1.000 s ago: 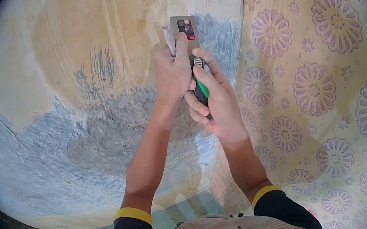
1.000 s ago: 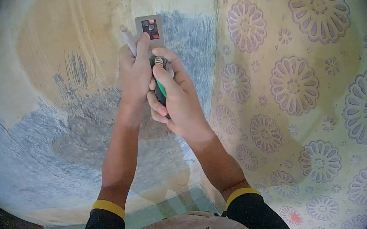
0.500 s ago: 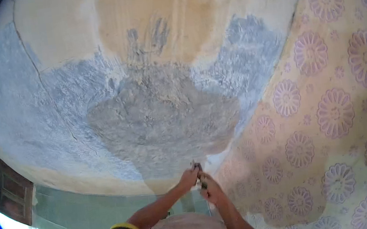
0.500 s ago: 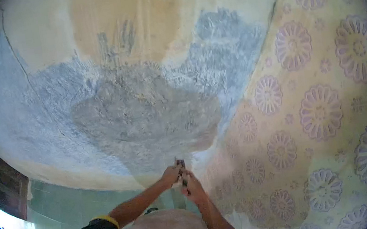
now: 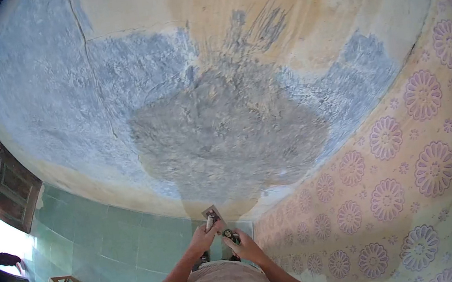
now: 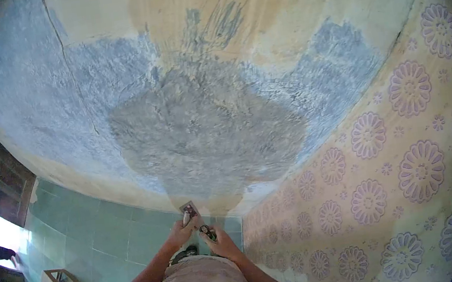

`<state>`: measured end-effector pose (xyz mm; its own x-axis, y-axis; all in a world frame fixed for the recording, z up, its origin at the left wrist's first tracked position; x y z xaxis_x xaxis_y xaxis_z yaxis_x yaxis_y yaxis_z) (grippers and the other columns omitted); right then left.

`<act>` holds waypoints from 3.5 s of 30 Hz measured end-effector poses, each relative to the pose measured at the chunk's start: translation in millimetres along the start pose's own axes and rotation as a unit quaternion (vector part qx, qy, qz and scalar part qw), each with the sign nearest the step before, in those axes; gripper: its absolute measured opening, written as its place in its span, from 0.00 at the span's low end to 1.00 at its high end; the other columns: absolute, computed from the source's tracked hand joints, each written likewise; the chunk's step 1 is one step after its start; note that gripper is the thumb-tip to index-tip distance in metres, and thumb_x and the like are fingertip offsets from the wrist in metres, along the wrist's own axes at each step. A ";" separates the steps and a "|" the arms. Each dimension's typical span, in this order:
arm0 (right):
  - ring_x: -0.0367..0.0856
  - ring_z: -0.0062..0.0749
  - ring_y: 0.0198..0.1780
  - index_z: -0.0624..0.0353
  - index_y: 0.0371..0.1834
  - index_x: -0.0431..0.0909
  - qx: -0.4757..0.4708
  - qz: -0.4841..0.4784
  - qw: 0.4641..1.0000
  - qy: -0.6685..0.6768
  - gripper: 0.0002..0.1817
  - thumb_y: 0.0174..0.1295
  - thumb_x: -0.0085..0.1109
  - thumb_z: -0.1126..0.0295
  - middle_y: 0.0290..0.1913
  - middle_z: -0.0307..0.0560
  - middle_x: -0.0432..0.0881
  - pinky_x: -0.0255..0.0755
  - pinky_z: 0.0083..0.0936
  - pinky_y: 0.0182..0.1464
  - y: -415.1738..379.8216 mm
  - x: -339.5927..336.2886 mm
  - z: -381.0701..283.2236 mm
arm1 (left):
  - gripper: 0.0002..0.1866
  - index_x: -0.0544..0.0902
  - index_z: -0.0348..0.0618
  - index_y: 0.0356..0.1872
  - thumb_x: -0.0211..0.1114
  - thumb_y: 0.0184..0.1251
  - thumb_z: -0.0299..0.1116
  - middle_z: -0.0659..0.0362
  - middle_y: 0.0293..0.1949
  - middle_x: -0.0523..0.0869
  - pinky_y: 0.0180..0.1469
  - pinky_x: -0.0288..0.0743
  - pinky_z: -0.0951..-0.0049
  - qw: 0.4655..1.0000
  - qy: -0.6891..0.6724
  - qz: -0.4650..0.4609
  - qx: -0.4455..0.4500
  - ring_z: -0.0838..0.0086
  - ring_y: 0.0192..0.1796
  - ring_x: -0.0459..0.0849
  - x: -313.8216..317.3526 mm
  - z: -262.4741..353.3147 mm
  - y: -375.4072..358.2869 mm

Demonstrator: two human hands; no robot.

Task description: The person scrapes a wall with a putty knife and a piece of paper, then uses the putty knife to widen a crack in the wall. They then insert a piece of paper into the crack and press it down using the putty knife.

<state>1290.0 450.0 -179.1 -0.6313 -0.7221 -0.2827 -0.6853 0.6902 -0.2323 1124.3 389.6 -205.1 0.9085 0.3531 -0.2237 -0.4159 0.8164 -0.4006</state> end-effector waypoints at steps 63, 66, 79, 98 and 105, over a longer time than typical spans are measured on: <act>0.73 0.38 0.69 0.67 0.79 0.58 -0.450 0.038 0.892 0.014 0.31 0.77 0.53 0.67 0.74 0.61 0.68 0.67 0.29 0.68 66.1 -85.3 -268.8 | 0.18 0.87 0.39 0.36 0.66 0.77 0.46 0.68 0.28 0.83 0.31 0.68 0.79 0.831 -0.311 0.274 0.372 0.86 0.30 0.76 -106.6 334.6 13.1; 0.70 0.38 0.71 0.68 0.79 0.57 -0.402 -0.018 0.911 0.084 0.31 0.77 0.51 0.67 0.76 0.61 0.64 0.65 0.30 0.70 76.6 -79.1 -275.5 | 0.12 0.85 0.42 0.38 0.67 0.76 0.40 0.68 0.32 0.82 0.33 0.69 0.78 0.803 -0.319 0.294 0.409 0.86 0.32 0.76 -121.0 346.4 6.4; 0.63 0.12 0.20 0.58 0.83 0.49 -0.396 -0.035 0.895 0.202 0.33 0.80 0.48 0.63 0.25 0.31 0.68 0.57 0.15 0.22 89.7 -36.3 -277.8 | 0.15 0.86 0.38 0.36 0.66 0.76 0.41 0.67 0.29 0.84 0.31 0.70 0.77 0.825 -0.225 0.306 0.418 0.85 0.31 0.77 -151.2 355.2 1.4; 0.62 0.12 0.21 0.57 0.83 0.49 -0.358 0.045 0.904 0.231 0.36 0.78 0.52 0.60 0.26 0.32 0.70 0.55 0.16 0.23 101.7 -8.6 -271.1 | 0.20 0.87 0.38 0.37 0.66 0.76 0.47 0.64 0.27 0.85 0.32 0.71 0.72 0.876 -0.195 0.251 0.363 0.83 0.31 0.78 -160.3 342.3 3.4; 0.60 0.11 0.19 0.60 0.82 0.53 -0.468 0.078 0.872 0.122 0.32 0.79 0.48 0.65 0.30 0.33 0.72 0.56 0.16 0.21 108.9 -22.5 -330.5 | 0.18 0.85 0.36 0.35 0.65 0.77 0.43 0.68 0.28 0.82 0.31 0.69 0.76 0.838 -0.224 0.245 0.432 0.86 0.32 0.74 -187.8 391.6 -20.7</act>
<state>1109.7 525.9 109.5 -0.7239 -0.6899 -0.0096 -0.5079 0.5234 0.6841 978.4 485.4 193.2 0.6416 0.7212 0.2611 -0.7349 0.4806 0.4785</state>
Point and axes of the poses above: each hand's wrist, its own y-axis towards the middle knuckle, its own x-axis out of the palm, z = x × y, the point moved 6 cm from there along y, towards the middle knuckle
